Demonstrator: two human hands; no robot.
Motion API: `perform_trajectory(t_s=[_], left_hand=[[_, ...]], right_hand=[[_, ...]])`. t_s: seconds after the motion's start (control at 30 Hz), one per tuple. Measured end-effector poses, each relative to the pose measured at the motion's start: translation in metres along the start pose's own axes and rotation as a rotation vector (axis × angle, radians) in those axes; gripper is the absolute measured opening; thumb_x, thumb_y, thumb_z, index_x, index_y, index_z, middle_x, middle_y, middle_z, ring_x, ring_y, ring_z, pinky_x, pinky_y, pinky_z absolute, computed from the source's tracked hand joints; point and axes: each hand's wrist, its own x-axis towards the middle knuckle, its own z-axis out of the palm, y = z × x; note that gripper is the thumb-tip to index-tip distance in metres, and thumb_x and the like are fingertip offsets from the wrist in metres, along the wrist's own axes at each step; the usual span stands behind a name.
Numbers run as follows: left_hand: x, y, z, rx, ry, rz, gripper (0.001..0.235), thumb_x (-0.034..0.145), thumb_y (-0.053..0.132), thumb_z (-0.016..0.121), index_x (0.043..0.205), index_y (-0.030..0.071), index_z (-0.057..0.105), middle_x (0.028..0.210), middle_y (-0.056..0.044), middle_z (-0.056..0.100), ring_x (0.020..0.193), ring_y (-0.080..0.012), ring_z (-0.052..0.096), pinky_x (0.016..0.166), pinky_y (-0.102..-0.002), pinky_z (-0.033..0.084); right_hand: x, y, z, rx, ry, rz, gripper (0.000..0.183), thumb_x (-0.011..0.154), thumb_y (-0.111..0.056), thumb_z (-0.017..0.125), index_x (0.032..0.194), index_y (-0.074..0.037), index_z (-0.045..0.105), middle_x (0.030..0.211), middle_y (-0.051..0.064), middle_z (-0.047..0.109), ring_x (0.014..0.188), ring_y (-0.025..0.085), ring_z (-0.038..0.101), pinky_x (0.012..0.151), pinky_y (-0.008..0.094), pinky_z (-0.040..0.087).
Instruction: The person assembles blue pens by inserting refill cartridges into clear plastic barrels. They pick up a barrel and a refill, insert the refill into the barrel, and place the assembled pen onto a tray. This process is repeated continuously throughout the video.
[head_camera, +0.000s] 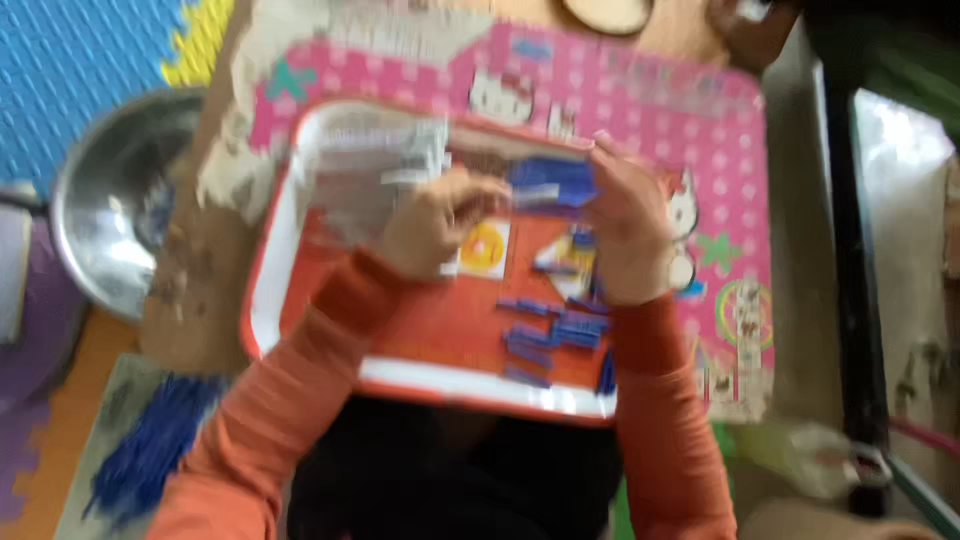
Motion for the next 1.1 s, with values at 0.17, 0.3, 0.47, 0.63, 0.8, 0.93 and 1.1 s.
perform_trajectory(t_s=[0.17, 0.3, 0.47, 0.63, 0.8, 0.93, 1.1], left_hand=[[-0.005, -0.021, 0.003, 0.054, 0.013, 0.016, 0.015, 0.105, 0.016, 0.069, 0.116, 0.019, 0.079, 0.087, -0.007, 0.069, 0.085, -0.0308, 0.074, 0.080, -0.039, 0.057], [-0.015, -0.022, 0.006, 0.077, -0.018, 0.014, 0.020, 0.102, 0.013, 0.068, 0.119, 0.016, 0.077, 0.090, -0.013, 0.069, 0.091, -0.0375, 0.073, 0.082, -0.045, 0.057], [-0.009, -0.021, 0.011, 0.088, -0.029, -0.026, 0.017, 0.104, 0.022, 0.070, 0.118, 0.021, 0.078, 0.091, -0.008, 0.071, 0.089, -0.0299, 0.074, 0.080, -0.038, 0.058], [-0.009, -0.015, 0.007, 0.023, -0.011, -0.026, 0.015, 0.104, 0.021, 0.072, 0.117, 0.022, 0.080, 0.088, -0.006, 0.071, 0.087, -0.0282, 0.075, 0.078, -0.036, 0.058], [-0.009, -0.017, 0.009, 0.001, -0.017, -0.018, 0.015, 0.104, 0.019, 0.072, 0.116, 0.020, 0.081, 0.085, -0.008, 0.070, 0.083, -0.0290, 0.075, 0.076, -0.034, 0.058], [-0.008, -0.016, 0.009, -0.027, -0.034, -0.012, 0.015, 0.106, 0.019, 0.071, 0.116, 0.019, 0.081, 0.084, -0.009, 0.068, 0.080, -0.0292, 0.073, 0.075, -0.035, 0.057], [-0.004, -0.020, 0.010, 0.024, -0.049, 0.039, 0.014, 0.104, 0.019, 0.071, 0.116, 0.019, 0.078, 0.085, -0.013, 0.068, 0.084, -0.0366, 0.072, 0.075, -0.041, 0.057]], right_hand=[[-0.049, 0.015, -0.009, -0.185, -0.214, 0.167, 0.013, 0.098, -0.015, 0.081, 0.109, -0.008, 0.081, 0.107, 0.020, 0.077, 0.097, 0.045, 0.071, 0.085, 0.055, 0.057], [-0.082, 0.007, 0.010, -0.420, -0.419, -0.221, 0.018, 0.095, -0.016, 0.071, 0.112, -0.014, 0.079, 0.100, 0.006, 0.073, 0.093, 0.029, 0.070, 0.079, 0.041, 0.056], [-0.082, 0.026, 0.024, -0.711, -0.318, -0.309, 0.022, 0.087, -0.007, 0.070, 0.106, -0.015, 0.075, 0.092, 0.008, 0.063, 0.084, 0.030, 0.065, 0.074, 0.042, 0.053], [-0.029, -0.019, 0.009, 0.098, 0.050, 0.311, 0.028, 0.099, 0.005, 0.067, 0.121, -0.006, 0.079, 0.099, 0.008, 0.058, 0.087, 0.017, 0.062, 0.078, 0.029, 0.056], [-0.046, -0.003, 0.021, 0.131, 0.131, 0.353, 0.014, 0.103, 0.000, 0.072, 0.115, 0.001, 0.077, 0.096, 0.008, 0.055, 0.078, 0.016, 0.062, 0.067, 0.028, 0.055], [-0.048, 0.000, 0.017, 0.028, 0.104, 0.375, 0.011, 0.106, -0.007, 0.072, 0.114, -0.003, 0.079, 0.097, 0.006, 0.053, 0.076, 0.016, 0.061, 0.063, 0.026, 0.053], [-0.046, 0.003, 0.015, -0.065, 0.057, 0.278, 0.012, 0.106, -0.009, 0.075, 0.116, -0.008, 0.080, 0.098, 0.010, 0.055, 0.078, 0.021, 0.057, 0.068, 0.031, 0.049]])
